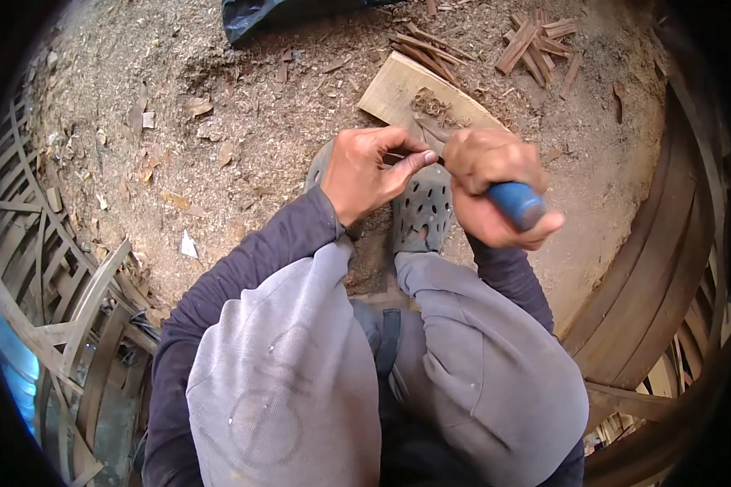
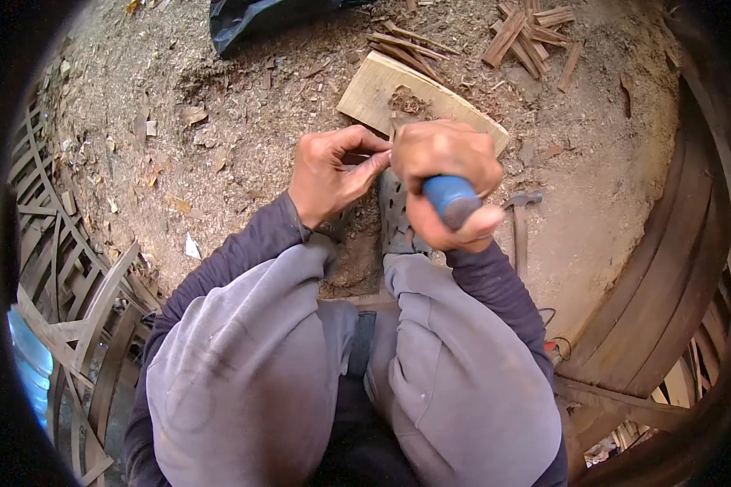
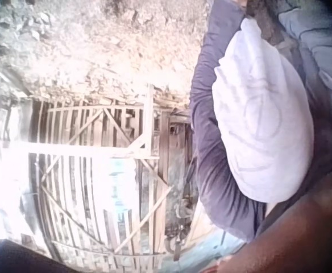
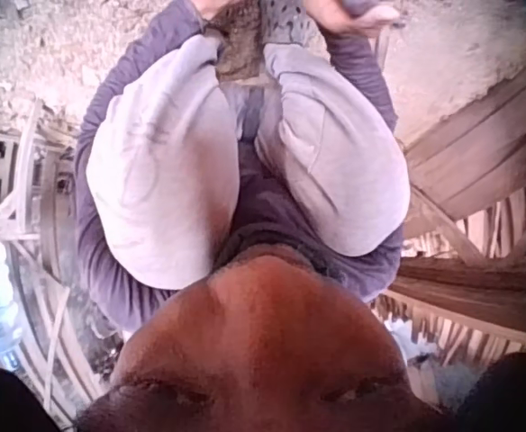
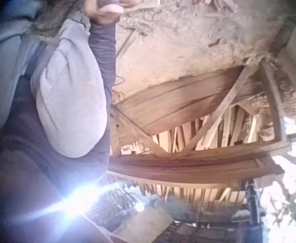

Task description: The person whittles a thin piece of wood with a handheld blade, repeatedly scraping shavings onto a wooden block on the ground.

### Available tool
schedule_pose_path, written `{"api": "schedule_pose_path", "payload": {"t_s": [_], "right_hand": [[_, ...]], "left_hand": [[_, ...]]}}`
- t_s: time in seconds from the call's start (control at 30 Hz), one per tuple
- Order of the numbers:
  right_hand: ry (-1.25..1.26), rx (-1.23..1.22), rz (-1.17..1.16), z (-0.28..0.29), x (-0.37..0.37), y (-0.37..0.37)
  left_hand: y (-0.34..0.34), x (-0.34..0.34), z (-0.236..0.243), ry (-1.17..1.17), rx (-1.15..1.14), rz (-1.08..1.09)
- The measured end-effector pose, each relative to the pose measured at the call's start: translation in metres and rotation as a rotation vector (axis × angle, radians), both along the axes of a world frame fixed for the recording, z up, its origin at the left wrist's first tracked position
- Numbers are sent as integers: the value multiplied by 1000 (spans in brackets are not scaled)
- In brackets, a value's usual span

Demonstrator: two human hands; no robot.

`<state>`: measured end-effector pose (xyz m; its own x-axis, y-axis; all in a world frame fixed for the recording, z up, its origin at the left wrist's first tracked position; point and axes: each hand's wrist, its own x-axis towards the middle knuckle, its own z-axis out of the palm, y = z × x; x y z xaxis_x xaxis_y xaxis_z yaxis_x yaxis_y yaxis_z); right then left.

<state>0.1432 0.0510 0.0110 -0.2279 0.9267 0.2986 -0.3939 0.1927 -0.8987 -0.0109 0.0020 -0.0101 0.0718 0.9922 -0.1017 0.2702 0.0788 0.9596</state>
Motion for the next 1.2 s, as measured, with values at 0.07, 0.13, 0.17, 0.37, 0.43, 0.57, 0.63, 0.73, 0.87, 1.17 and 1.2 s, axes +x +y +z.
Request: {"api": "schedule_pose_path", "payload": {"t_s": [0.07, 0.13, 0.17, 0.37, 0.43, 0.57, 0.63, 0.73, 0.87, 1.17, 1.2], "right_hand": [[-322, 93, 41, -10, 2, 3], [-220, 34, -39, -11, 7, 0], [-113, -25, -116, -11, 9, 0], [222, -105, -130, 27, 28, 13], [210, -72, -78, 29, 27, 13], [208, -75, 18, 53, 24, 12], [201, -65, 26, 65, 18, 8], [-6, -204, -107, 33, 2, -6], [-28, -73, -65, 29, 3, 3], [-130, 156, 38, 23, -3, -3], [-55, 135, 39, 27, -3, -4]], "left_hand": [[-1, 2, -1, 5, 20, -6], [-5, 3, 2, 29, -29, -29], [-5, 3, 0, 7, -55, -33], [-4, -5, 1, 61, -64, -63], [-3, -2, 2, 42, -59, -55], [1, 1, 2, 27, -27, -44], [0, 4, 3, 0, -48, -26], [-7, 4, -2, -12, -85, -5], [-9, 4, -7, 27, -50, -24], [-2, 5, -3, -89, -81, 2], [-6, 1, -4, -85, -93, 7]]}}
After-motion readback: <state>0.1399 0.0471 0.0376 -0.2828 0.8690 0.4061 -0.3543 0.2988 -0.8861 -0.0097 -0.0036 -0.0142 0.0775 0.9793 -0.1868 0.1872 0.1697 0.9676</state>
